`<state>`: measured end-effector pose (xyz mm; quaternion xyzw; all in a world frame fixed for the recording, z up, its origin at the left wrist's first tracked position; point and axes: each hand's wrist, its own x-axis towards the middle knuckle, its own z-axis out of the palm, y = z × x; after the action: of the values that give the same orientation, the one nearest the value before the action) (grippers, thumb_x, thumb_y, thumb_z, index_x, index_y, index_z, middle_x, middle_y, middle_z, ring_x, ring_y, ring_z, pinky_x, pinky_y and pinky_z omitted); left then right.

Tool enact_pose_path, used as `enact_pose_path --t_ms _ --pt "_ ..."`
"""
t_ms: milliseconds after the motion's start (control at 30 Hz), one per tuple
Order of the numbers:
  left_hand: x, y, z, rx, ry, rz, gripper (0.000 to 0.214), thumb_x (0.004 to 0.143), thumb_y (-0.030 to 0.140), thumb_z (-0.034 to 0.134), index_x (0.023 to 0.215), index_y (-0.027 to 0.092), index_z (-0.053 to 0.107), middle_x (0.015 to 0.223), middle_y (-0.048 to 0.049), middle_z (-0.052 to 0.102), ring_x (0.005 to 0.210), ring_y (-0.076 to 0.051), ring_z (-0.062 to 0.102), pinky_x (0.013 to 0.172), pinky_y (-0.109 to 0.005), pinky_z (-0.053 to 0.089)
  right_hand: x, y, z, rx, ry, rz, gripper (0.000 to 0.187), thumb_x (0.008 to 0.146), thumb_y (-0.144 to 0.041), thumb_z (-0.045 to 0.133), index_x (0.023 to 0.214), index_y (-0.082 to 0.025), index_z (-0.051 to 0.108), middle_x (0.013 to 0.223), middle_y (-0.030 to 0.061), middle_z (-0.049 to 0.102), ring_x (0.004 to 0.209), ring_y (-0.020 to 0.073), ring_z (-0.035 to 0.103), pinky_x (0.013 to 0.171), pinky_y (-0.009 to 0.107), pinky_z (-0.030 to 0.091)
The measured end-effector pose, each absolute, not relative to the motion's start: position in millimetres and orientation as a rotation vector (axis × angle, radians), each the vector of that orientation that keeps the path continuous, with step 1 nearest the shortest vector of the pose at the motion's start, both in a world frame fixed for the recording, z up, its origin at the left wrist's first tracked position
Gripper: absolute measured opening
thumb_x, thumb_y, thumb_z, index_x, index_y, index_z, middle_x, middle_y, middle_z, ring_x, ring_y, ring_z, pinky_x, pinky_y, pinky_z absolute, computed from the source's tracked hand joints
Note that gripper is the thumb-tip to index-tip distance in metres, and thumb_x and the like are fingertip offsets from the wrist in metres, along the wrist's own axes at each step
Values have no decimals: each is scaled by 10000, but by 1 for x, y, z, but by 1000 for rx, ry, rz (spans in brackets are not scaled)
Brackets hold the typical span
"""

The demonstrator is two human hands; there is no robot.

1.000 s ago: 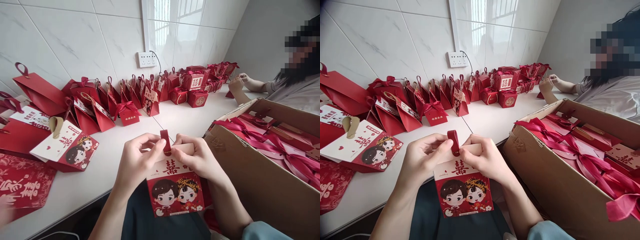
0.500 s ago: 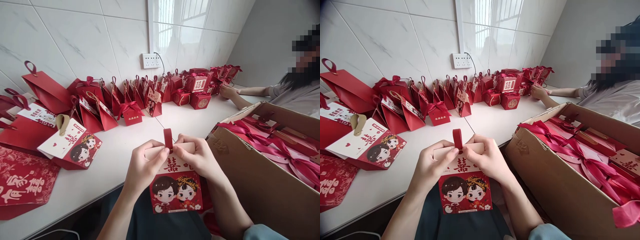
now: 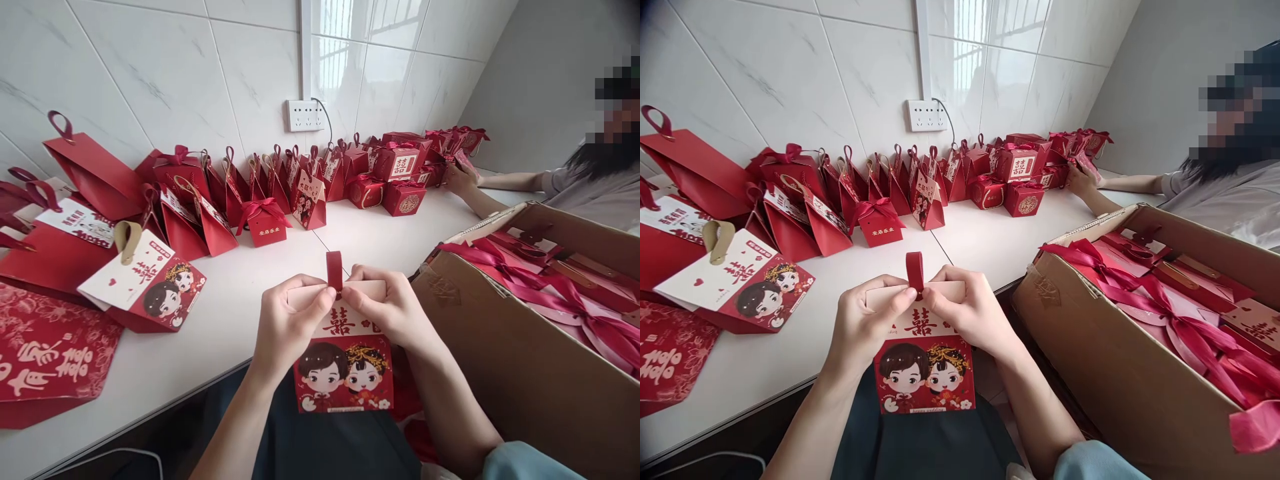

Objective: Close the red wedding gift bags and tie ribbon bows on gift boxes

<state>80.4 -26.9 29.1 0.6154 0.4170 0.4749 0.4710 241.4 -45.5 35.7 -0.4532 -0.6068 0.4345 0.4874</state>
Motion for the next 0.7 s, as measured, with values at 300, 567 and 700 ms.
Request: enact_pose_path --t_ms 300,567,700 --pt "63 -20 35 1224 1169 1410 243 646 406 751 668 180 663 535 22 568 489 -99 524 442 -183 391 256 -44 29 -918 -1457 1299 234 839 -417 623 919 -199 646 912 43 691 832 209 661 710 297 531" --pt "55 -12 30 1162 1025 1515 478 687 559 715 1007 207 670 980 -59 712 858 -212 677 694 -276 539 258 -37 17 -965 -1363 1330 311 793 -428 704 974 -178 667 918 65 715 794 214 690 685 310 572" --pt "54 -10 14 1041 841 1504 695 730 644 632 1279 240 497 1282 -88 598 1142 -248 598 897 -336 514 253 -22 9 -880 -894 1217 300 768 -433 723 919 -177 681 899 48 726 796 203 697 578 241 571"
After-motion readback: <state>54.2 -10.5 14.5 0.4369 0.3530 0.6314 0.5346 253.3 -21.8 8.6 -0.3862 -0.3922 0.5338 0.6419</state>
